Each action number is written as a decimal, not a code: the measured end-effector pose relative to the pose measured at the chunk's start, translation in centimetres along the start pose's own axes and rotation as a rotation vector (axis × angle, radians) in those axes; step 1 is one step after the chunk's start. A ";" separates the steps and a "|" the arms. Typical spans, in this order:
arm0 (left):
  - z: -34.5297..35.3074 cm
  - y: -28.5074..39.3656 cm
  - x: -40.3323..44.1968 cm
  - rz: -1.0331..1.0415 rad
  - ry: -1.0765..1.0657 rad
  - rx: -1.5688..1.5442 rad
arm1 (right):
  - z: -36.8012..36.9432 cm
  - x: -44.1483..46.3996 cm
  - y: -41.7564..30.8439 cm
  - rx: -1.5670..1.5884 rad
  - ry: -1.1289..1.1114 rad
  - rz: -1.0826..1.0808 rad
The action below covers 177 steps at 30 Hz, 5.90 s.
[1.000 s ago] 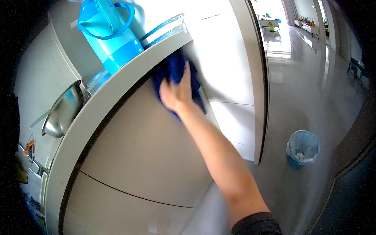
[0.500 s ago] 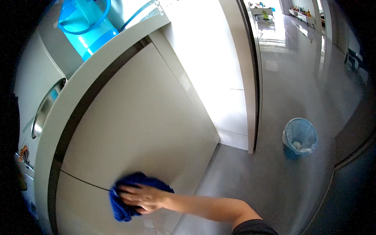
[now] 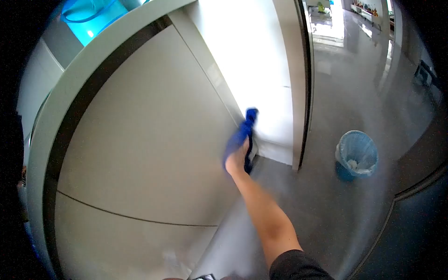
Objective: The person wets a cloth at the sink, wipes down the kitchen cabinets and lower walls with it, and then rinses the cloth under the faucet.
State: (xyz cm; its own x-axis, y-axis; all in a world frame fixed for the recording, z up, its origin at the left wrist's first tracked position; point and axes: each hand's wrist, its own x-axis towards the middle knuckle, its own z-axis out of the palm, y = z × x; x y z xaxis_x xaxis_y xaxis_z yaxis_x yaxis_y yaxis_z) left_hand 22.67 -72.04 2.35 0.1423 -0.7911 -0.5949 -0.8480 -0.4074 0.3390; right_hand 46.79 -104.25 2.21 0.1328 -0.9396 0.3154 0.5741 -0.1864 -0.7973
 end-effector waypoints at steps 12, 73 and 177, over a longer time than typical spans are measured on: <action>-1.4 1.8 1.8 0.014 -0.353 0.175 | 12.8 -8.0 -20.4 -0.175 -0.397 -0.566; 0.3 -0.6 -3.0 -0.050 -0.271 0.177 | -3.9 -32.2 13.2 -0.409 0.279 0.616; 4.2 4.2 -18.6 -0.487 0.278 0.010 | 13.9 -20.6 -22.2 -0.246 -0.656 -1.040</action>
State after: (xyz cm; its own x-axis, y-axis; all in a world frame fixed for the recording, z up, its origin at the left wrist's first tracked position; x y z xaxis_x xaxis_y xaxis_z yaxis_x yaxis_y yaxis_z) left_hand 14.27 -57.14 11.76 0.6469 -0.6035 -0.4661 -0.6551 -0.7527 0.0655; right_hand 42.59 -76.80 20.57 0.1250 -0.0088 0.9921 0.4914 -0.8681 -0.0696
